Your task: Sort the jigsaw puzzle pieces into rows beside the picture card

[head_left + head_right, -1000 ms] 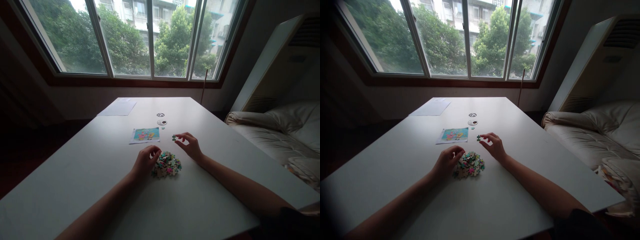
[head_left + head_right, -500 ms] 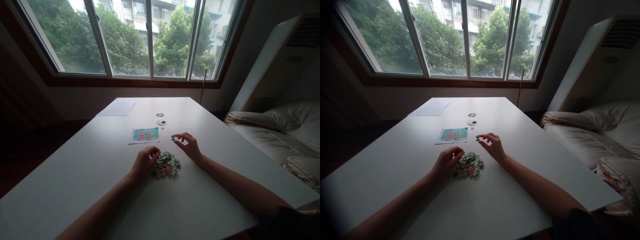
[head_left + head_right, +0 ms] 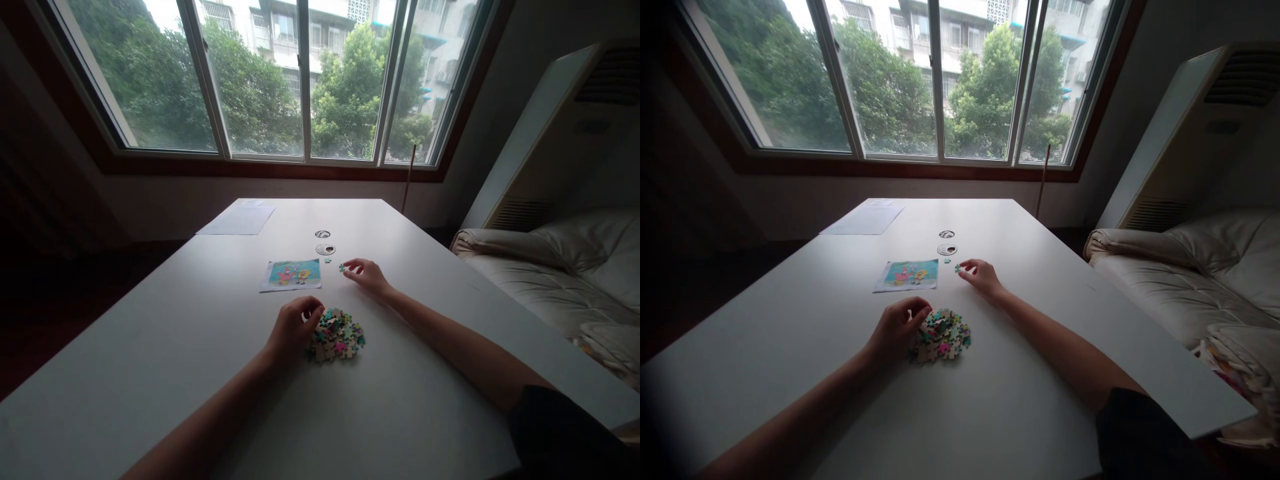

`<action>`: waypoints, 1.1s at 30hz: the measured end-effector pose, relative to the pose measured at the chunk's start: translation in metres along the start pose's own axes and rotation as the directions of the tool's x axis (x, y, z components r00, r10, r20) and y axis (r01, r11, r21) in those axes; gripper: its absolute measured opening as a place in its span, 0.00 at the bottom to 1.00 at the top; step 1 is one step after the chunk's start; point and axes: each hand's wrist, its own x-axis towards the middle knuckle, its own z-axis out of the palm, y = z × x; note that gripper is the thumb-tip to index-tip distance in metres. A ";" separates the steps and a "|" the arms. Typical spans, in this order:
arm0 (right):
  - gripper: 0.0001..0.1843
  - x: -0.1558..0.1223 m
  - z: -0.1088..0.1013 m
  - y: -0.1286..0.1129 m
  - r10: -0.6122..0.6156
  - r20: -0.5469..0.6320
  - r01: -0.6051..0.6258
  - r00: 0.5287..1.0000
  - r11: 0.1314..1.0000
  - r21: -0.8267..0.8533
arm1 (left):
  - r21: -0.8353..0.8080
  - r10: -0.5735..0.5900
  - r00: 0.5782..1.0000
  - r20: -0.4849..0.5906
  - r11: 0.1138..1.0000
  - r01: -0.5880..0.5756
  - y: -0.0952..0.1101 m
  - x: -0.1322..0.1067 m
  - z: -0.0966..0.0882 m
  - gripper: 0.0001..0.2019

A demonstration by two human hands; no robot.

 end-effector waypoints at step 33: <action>0.10 0.068 0.023 0.003 0.263 0.125 -0.227 0.957 0.943 -0.242 | -0.029 -0.055 0.998 0.006 0.998 0.055 -0.006 0.002 -0.001 0.08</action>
